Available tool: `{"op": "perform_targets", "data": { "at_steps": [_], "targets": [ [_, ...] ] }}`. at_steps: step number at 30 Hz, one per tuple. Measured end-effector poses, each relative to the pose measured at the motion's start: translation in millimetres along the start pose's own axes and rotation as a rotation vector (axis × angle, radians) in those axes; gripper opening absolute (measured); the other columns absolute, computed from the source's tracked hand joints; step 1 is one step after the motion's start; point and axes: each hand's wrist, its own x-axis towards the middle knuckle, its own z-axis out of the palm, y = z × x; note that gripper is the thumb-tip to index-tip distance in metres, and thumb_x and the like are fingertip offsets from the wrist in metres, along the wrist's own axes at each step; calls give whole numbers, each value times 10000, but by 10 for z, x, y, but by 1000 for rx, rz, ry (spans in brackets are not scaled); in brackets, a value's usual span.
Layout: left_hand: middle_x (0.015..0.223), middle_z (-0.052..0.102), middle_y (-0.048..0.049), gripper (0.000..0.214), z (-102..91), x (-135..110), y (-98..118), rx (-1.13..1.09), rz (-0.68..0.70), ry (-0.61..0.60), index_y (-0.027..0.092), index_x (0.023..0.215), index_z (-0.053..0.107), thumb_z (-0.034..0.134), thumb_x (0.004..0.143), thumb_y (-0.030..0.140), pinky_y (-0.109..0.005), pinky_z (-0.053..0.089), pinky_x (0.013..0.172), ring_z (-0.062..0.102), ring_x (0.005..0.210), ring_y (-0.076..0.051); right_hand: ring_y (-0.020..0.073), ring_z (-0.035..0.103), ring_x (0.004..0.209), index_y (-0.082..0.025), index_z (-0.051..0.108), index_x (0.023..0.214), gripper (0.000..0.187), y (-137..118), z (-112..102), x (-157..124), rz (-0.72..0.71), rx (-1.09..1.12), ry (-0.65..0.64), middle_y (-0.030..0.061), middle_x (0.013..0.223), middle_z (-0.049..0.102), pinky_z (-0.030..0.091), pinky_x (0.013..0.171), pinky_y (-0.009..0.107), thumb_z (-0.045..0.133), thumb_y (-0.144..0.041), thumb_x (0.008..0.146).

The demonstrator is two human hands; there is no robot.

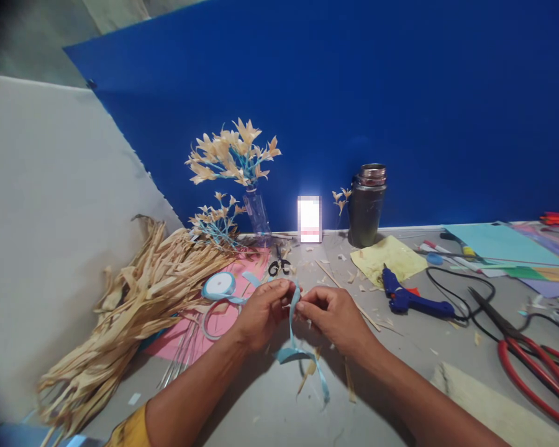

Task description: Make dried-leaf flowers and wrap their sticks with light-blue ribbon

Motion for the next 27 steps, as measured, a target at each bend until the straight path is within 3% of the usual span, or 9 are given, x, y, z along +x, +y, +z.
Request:
{"op": "perform_targets", "data": {
  "at_steps": [4,8,14,21,27],
  "targets": [
    [679,619,-17,372,0,-8,-21,54,4,10,142,783,702,850,654,458,-251,457,588,585,583,-130,105,490,452,-187,655,604,173,-13,-7,-1,-10,-35,17,-19,532,606,372,449,235,690,-329,697],
    [732,650,-16,347,16,-3,-47,32,69,52,143,724,672,913,568,337,-250,466,596,582,603,-119,103,503,428,-183,629,608,217,-19,3,-9,35,-4,5,-20,513,592,367,427,228,699,-369,696],
    [731,662,-25,351,54,-22,-10,-67,-9,52,126,758,689,916,549,293,-278,497,589,597,594,-133,106,567,463,-185,640,729,296,-53,25,-32,92,136,-83,-1,666,670,443,430,224,717,-470,725],
    [722,661,-15,285,48,-2,-16,-114,-44,95,135,720,668,873,541,222,-277,499,582,579,577,-121,98,568,445,-175,652,681,235,-52,29,-39,57,124,-40,-11,600,648,442,429,209,716,-396,728],
    [620,600,8,177,25,18,-23,-33,7,122,144,634,641,794,558,189,-255,439,523,527,528,-110,100,567,436,-174,649,685,196,-27,52,-64,68,106,-23,-38,530,591,416,418,192,725,-350,726]
  ]
}}
